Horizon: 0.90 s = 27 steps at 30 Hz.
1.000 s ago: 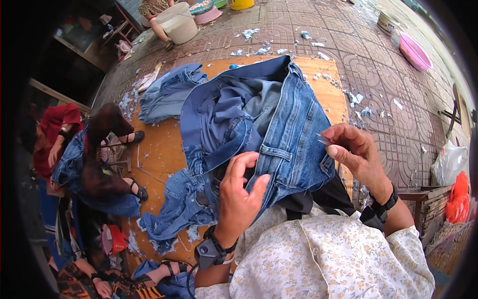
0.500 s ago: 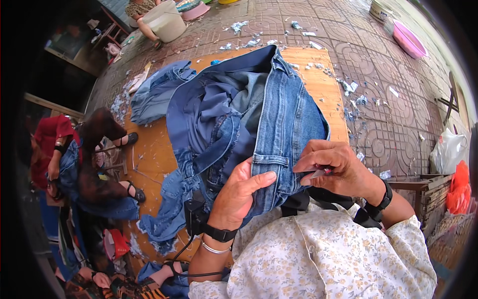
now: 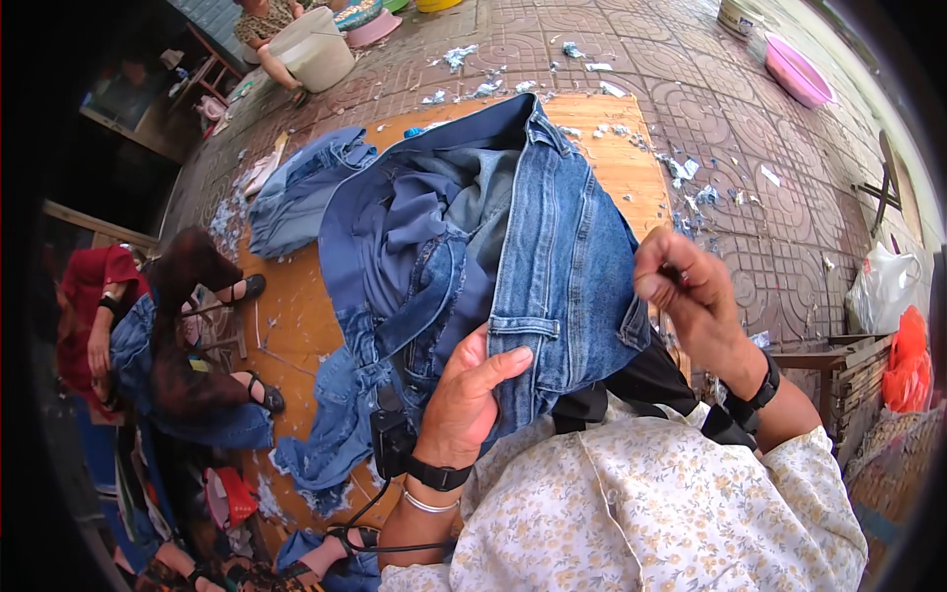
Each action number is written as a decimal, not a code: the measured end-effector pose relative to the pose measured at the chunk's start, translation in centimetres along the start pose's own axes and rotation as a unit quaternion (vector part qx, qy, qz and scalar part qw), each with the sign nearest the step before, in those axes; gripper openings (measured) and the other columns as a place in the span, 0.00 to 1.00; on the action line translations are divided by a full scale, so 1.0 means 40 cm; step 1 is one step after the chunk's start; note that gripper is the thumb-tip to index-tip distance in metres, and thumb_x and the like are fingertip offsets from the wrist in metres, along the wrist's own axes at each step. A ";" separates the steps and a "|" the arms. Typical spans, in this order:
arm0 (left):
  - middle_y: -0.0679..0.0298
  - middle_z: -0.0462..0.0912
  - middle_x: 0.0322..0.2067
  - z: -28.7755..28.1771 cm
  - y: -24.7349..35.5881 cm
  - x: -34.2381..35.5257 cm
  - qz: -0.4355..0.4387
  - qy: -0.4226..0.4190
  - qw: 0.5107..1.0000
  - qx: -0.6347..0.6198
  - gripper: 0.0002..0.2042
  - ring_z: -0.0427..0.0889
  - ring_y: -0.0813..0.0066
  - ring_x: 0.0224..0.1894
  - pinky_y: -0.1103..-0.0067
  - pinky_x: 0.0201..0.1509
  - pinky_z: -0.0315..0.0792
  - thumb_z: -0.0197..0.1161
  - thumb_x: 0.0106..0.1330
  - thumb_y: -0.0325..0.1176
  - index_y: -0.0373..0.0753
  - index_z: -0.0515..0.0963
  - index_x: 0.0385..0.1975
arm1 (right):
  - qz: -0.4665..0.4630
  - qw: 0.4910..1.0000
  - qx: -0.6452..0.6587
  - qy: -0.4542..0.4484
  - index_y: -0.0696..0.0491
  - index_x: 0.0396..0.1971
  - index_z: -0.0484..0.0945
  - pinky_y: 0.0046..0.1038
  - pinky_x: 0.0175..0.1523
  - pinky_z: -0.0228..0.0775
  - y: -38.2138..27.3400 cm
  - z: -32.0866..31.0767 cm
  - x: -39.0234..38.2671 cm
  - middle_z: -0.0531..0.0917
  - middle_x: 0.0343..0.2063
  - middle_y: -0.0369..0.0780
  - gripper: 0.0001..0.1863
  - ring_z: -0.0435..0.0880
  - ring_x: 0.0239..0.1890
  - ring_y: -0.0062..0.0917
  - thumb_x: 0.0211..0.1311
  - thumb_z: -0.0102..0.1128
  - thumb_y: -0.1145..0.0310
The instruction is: The person uses scissors to trim excess fabric and loose threads from the seams and pockets of denim jeans, then uses a small pair of pliers to adjust or remove hardware from the waistband area.
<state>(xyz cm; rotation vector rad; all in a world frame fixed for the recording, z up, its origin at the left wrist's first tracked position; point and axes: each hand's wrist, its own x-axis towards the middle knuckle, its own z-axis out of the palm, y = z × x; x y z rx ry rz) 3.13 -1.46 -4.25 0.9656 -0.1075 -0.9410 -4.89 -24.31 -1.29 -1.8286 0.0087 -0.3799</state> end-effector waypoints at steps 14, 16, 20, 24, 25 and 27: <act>0.59 0.79 0.46 0.007 0.192 0.079 0.068 -0.056 0.988 0.124 0.21 0.77 0.75 0.48 0.78 0.58 0.66 0.60 0.56 0.25 0.28 0.69 0.51 | 0.046 0.978 -0.178 0.102 0.56 0.36 0.75 0.17 0.29 0.62 0.068 -0.128 -0.048 0.78 0.31 0.33 0.18 0.68 0.23 0.15 0.50 0.70 0.62; 0.60 0.80 0.43 0.009 0.221 0.105 0.082 -0.070 0.983 0.146 0.18 0.79 0.77 0.44 0.80 0.55 0.69 0.61 0.56 0.25 0.30 0.71 0.48 | 0.027 0.995 -0.089 0.026 0.55 0.36 0.74 0.17 0.29 0.62 0.042 -0.063 -0.043 0.76 0.28 0.33 0.25 0.69 0.23 0.15 0.45 0.73 0.54; 0.63 0.81 0.37 0.018 0.244 0.164 0.094 -0.062 0.979 0.168 0.08 0.79 0.82 0.38 0.85 0.46 0.73 0.58 0.59 0.20 0.32 0.72 0.39 | 0.009 0.993 -0.118 -0.005 0.55 0.38 0.69 0.21 0.30 0.66 0.043 0.032 -0.052 0.72 0.24 0.35 0.32 0.72 0.24 0.20 0.39 0.75 0.52; 0.66 0.81 0.35 -0.003 0.218 0.184 0.136 -0.024 0.950 0.280 0.08 0.76 0.85 0.36 0.85 0.42 0.72 0.56 0.60 0.18 0.32 0.72 0.38 | 0.029 0.994 -0.107 0.016 0.57 0.41 0.69 0.24 0.32 0.70 0.076 0.044 -0.052 0.74 0.26 0.38 0.23 0.75 0.25 0.23 0.45 0.69 0.71; 0.64 0.80 0.36 -0.006 0.213 0.186 0.146 -0.013 0.945 0.291 0.08 0.77 0.84 0.36 0.85 0.42 0.72 0.57 0.60 0.18 0.32 0.72 0.38 | 0.017 0.995 -0.096 0.028 0.57 0.42 0.69 0.23 0.32 0.70 0.077 0.046 -0.052 0.74 0.27 0.38 0.23 0.75 0.26 0.22 0.44 0.66 0.74; 0.62 0.80 0.36 -0.012 0.202 0.184 0.164 0.010 0.935 0.314 0.09 0.77 0.81 0.36 0.83 0.41 0.72 0.58 0.58 0.19 0.31 0.72 0.38 | -0.006 0.996 -0.073 0.050 0.57 0.44 0.69 0.22 0.33 0.70 0.076 0.053 -0.056 0.74 0.28 0.37 0.23 0.76 0.27 0.21 0.43 0.62 0.80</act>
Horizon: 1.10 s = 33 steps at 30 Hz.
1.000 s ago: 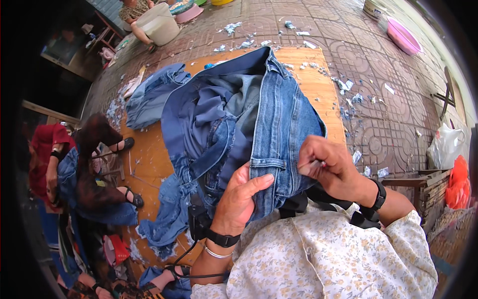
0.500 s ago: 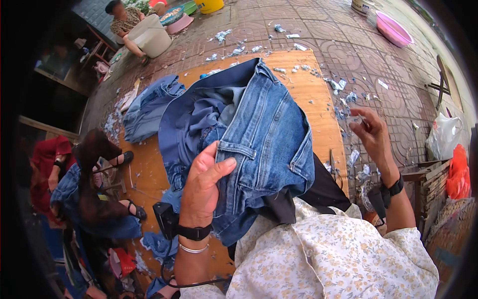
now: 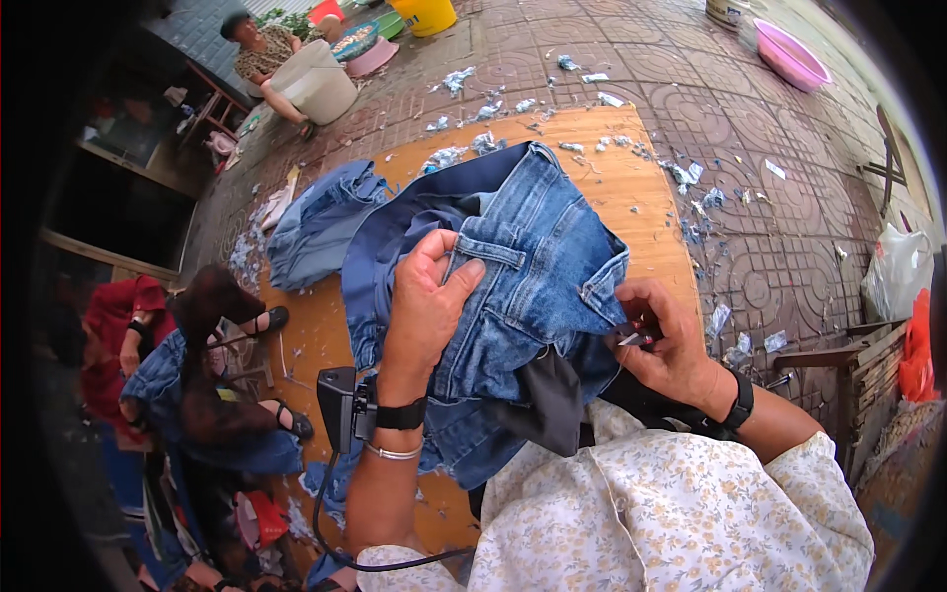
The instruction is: The person uses scissors to trim excess fabric and loose threads from the seams and pockets of denim jeans, then uses a small pair of pliers to adjust or remove hardware from the waistband area.
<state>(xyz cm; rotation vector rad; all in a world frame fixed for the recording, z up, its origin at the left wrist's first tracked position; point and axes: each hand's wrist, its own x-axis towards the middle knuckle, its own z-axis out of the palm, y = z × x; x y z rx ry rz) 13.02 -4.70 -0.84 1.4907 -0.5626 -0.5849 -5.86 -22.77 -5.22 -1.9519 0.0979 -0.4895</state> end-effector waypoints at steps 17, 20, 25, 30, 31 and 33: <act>0.65 0.73 0.31 0.168 -0.075 -0.232 0.373 0.207 0.792 0.437 0.15 0.71 0.65 0.34 0.73 0.36 0.68 0.73 0.42 0.22 0.40 0.76 0.30 | 0.007 1.000 0.015 -0.007 0.56 0.40 0.70 0.16 0.30 0.63 -0.036 -0.005 0.022 0.74 0.26 0.33 0.20 0.71 0.25 0.13 0.44 0.62 0.82; 0.65 0.73 0.28 0.164 -0.073 -0.227 0.370 0.220 0.795 0.426 0.12 0.72 0.65 0.32 0.72 0.36 0.68 0.71 0.45 0.20 0.40 0.77 0.27 | 0.013 0.999 0.011 -0.032 0.56 0.40 0.70 0.16 0.30 0.63 -0.058 -0.018 0.025 0.73 0.25 0.33 0.19 0.71 0.25 0.13 0.45 0.63 0.80; 0.64 0.74 0.28 0.147 -0.096 -0.223 0.387 0.191 0.813 0.392 0.12 0.72 0.64 0.31 0.72 0.36 0.68 0.70 0.46 0.20 0.39 0.76 0.28 | -0.029 0.998 0.012 -0.056 0.56 0.39 0.71 0.19 0.29 0.65 -0.111 -0.050 0.030 0.73 0.26 0.35 0.17 0.72 0.26 0.16 0.51 0.66 0.70; 0.63 0.74 0.28 0.156 -0.104 -0.220 0.383 0.184 0.807 0.411 0.11 0.73 0.64 0.31 0.72 0.36 0.69 0.69 0.47 0.19 0.39 0.75 0.28 | -0.014 0.995 0.042 -0.091 0.56 0.37 0.72 0.24 0.31 0.68 -0.127 -0.047 0.034 0.74 0.26 0.39 0.17 0.76 0.27 0.25 0.57 0.63 0.60; 0.63 0.74 0.28 0.159 -0.105 -0.220 0.381 0.187 0.805 0.415 0.11 0.73 0.64 0.31 0.72 0.36 0.69 0.68 0.47 0.19 0.39 0.75 0.29 | -0.051 0.993 0.011 -0.110 0.57 0.37 0.72 0.25 0.31 0.69 -0.125 -0.048 0.038 0.74 0.27 0.40 0.16 0.76 0.27 0.28 0.57 0.63 0.62; 0.63 0.74 0.28 0.159 -0.104 -0.220 0.381 0.197 0.804 0.412 0.11 0.73 0.64 0.31 0.72 0.36 0.69 0.68 0.47 0.19 0.39 0.76 0.29 | -0.123 0.980 -0.050 -0.148 0.57 0.37 0.72 0.27 0.33 0.69 -0.121 -0.050 0.051 0.75 0.27 0.41 0.15 0.77 0.27 0.32 0.56 0.63 0.64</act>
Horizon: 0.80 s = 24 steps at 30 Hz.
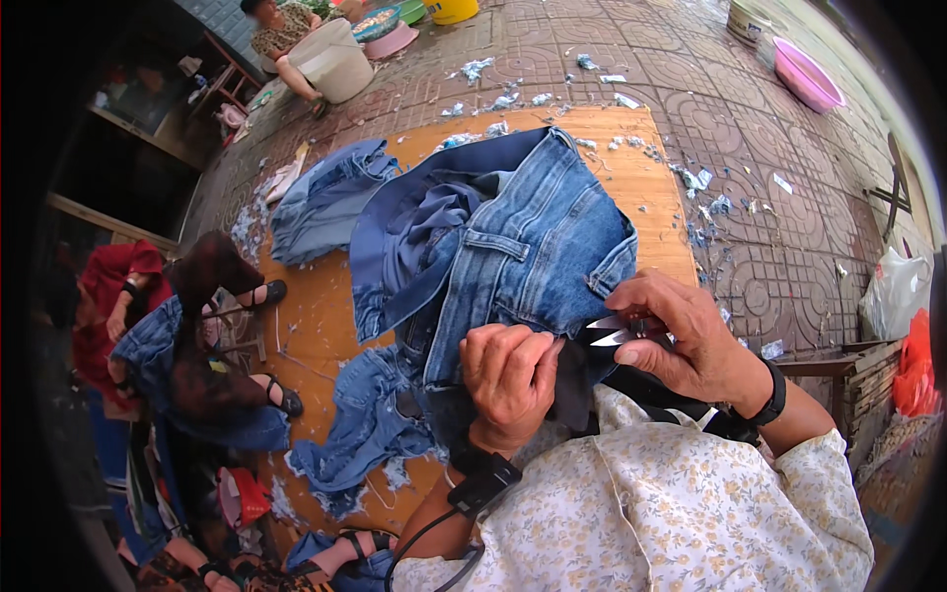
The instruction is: The person uses scissors to trim excess fabric and loose threads from the seams and pockets of denim jeans, then uses a small pair of pliers to adjust or remove hardware from the waistband area.
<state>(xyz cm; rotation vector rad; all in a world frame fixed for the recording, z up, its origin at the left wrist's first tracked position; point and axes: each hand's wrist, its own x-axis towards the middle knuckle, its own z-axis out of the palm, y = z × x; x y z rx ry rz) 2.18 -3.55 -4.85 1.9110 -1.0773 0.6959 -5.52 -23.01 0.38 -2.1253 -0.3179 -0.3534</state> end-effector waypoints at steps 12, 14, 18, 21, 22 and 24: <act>0.65 0.74 0.30 -0.001 -0.006 -0.002 -0.073 -0.015 0.993 -0.090 0.04 0.73 0.66 0.33 0.73 0.36 0.65 0.64 0.55 0.25 0.39 0.77 0.29 | -0.134 0.956 -0.254 0.055 0.52 0.33 0.77 0.27 0.30 0.67 0.013 0.046 0.007 0.76 0.28 0.34 0.15 0.75 0.29 0.26 0.42 0.66 0.67; 0.65 0.74 0.30 -0.002 -0.002 -0.004 -0.096 -0.022 0.990 -0.102 0.03 0.73 0.67 0.33 0.73 0.37 0.64 0.64 0.55 0.26 0.39 0.77 0.28 | -0.149 0.949 -0.269 0.067 0.52 0.32 0.77 0.25 0.30 0.66 0.018 0.054 0.010 0.76 0.28 0.34 0.14 0.74 0.28 0.24 0.42 0.65 0.66; 0.64 0.74 0.31 -0.005 0.002 -0.011 -0.106 -0.025 0.988 -0.109 0.03 0.73 0.67 0.32 0.74 0.36 0.64 0.64 0.56 0.25 0.39 0.77 0.28 | -0.169 0.944 -0.271 0.082 0.51 0.32 0.77 0.23 0.30 0.65 0.026 0.067 0.015 0.76 0.28 0.33 0.13 0.73 0.27 0.22 0.42 0.63 0.67; 0.64 0.74 0.31 -0.002 0.002 -0.013 -0.094 -0.019 0.990 -0.106 0.03 0.72 0.67 0.32 0.73 0.36 0.64 0.63 0.56 0.25 0.39 0.76 0.29 | -0.193 0.937 -0.280 0.081 0.51 0.31 0.77 0.23 0.29 0.64 0.036 0.069 0.014 0.76 0.29 0.32 0.14 0.73 0.28 0.22 0.40 0.61 0.68; 0.64 0.74 0.31 0.001 0.002 -0.014 -0.090 -0.015 0.990 -0.106 0.04 0.72 0.67 0.32 0.73 0.36 0.64 0.63 0.56 0.25 0.39 0.76 0.29 | -0.195 0.936 -0.282 0.082 0.51 0.31 0.77 0.23 0.29 0.64 0.038 0.069 0.014 0.76 0.29 0.32 0.13 0.73 0.28 0.21 0.39 0.61 0.68; 0.64 0.74 0.31 0.001 0.002 -0.015 -0.082 -0.013 0.991 -0.102 0.04 0.72 0.67 0.32 0.74 0.36 0.64 0.63 0.56 0.25 0.39 0.76 0.30 | -0.201 0.933 -0.285 0.084 0.51 0.30 0.78 0.23 0.29 0.64 0.038 0.071 0.015 0.76 0.29 0.32 0.13 0.72 0.28 0.21 0.38 0.60 0.68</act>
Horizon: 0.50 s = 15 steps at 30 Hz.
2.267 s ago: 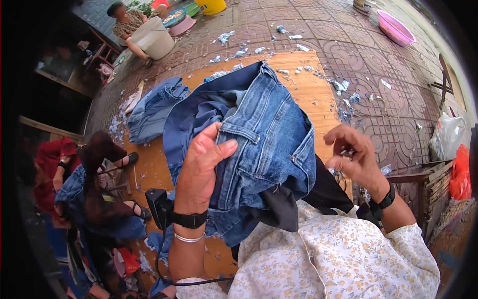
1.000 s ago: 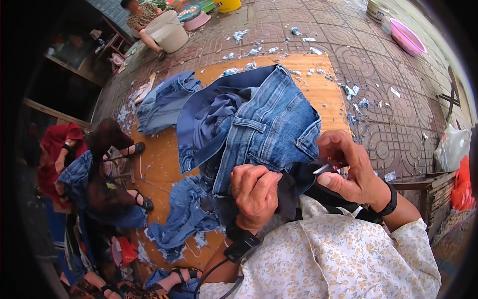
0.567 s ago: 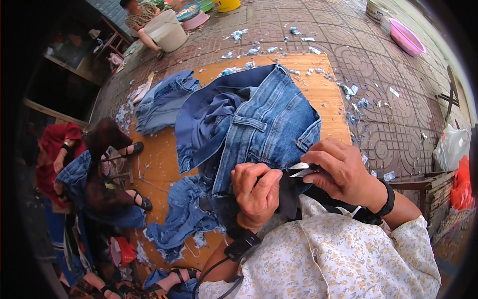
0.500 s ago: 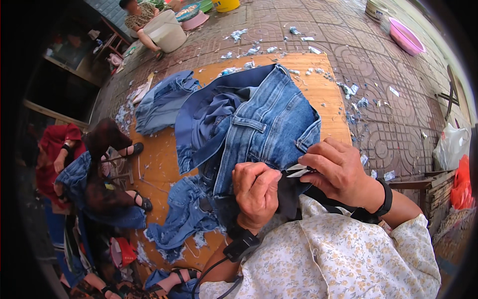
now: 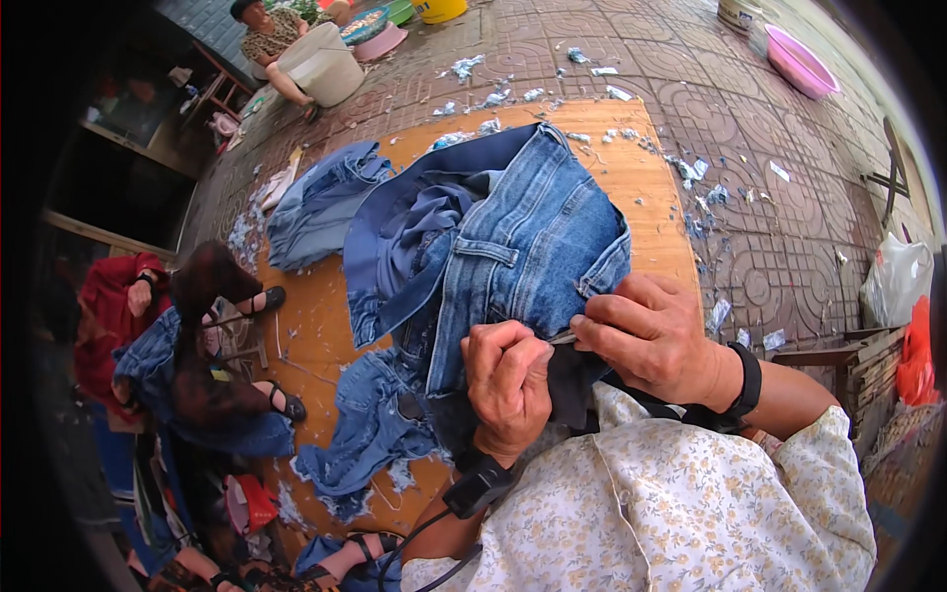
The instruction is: The person uses scissors to trim excess fabric and loose threads from the seams and pockets of denim jeans, then uses a small pair of pliers to adjust or remove hardware from the waistband area.
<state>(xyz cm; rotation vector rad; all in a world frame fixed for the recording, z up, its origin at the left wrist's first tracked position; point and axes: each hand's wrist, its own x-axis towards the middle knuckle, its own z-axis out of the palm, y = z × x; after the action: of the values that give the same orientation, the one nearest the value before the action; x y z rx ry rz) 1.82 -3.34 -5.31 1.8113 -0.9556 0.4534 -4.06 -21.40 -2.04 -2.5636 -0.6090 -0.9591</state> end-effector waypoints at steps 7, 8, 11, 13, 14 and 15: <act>0.63 0.74 0.31 0.000 0.002 -0.004 0.005 0.015 1.000 0.000 0.05 0.72 0.66 0.32 0.74 0.35 0.64 0.63 0.56 0.23 0.39 0.76 0.30 | 0.004 1.000 0.009 -0.003 0.52 0.30 0.78 0.23 0.29 0.64 -0.006 -0.001 0.003 0.76 0.29 0.33 0.13 0.72 0.27 0.22 0.39 0.59 0.68; 0.63 0.74 0.31 0.002 0.002 -0.005 0.006 0.015 1.000 0.000 0.05 0.72 0.66 0.32 0.74 0.35 0.64 0.63 0.56 0.23 0.39 0.76 0.30 | 0.003 1.000 0.007 -0.005 0.52 0.29 0.78 0.23 0.29 0.64 -0.006 0.000 0.004 0.76 0.29 0.33 0.12 0.72 0.27 0.22 0.39 0.59 0.68; 0.63 0.74 0.31 0.004 0.003 -0.006 0.008 0.016 1.000 0.004 0.05 0.72 0.67 0.32 0.74 0.35 0.64 0.63 0.56 0.24 0.39 0.76 0.30 | 0.005 1.000 0.007 -0.002 0.52 0.29 0.78 0.23 0.28 0.63 -0.006 0.000 0.003 0.76 0.28 0.32 0.12 0.72 0.26 0.22 0.39 0.59 0.68; 0.63 0.74 0.31 0.004 0.006 -0.004 0.010 0.021 1.000 0.008 0.05 0.72 0.67 0.32 0.74 0.35 0.64 0.63 0.56 0.24 0.39 0.76 0.30 | 0.003 1.000 0.008 0.000 0.52 0.29 0.78 0.23 0.28 0.63 -0.008 0.001 0.006 0.76 0.28 0.32 0.12 0.72 0.26 0.22 0.38 0.60 0.68; 0.63 0.74 0.31 0.004 0.005 -0.005 0.011 0.019 1.000 0.010 0.05 0.72 0.67 0.32 0.74 0.35 0.64 0.63 0.56 0.23 0.39 0.76 0.30 | 0.003 1.000 0.006 -0.002 0.52 0.29 0.78 0.23 0.28 0.63 -0.008 0.000 0.004 0.76 0.28 0.32 0.12 0.72 0.26 0.22 0.38 0.60 0.68; 0.63 0.74 0.31 0.004 0.004 -0.007 0.012 0.017 1.000 0.013 0.05 0.72 0.67 0.32 0.74 0.35 0.64 0.63 0.56 0.23 0.39 0.76 0.30 | 0.002 1.000 0.004 -0.004 0.52 0.29 0.78 0.23 0.28 0.63 -0.008 0.000 0.004 0.76 0.28 0.32 0.12 0.72 0.26 0.22 0.38 0.60 0.68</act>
<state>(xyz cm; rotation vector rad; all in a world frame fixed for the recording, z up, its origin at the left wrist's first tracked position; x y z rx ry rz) 1.51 -3.39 -5.49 1.8113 -0.9530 0.5124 -4.10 -21.10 -1.90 -2.5613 -0.6096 -0.9441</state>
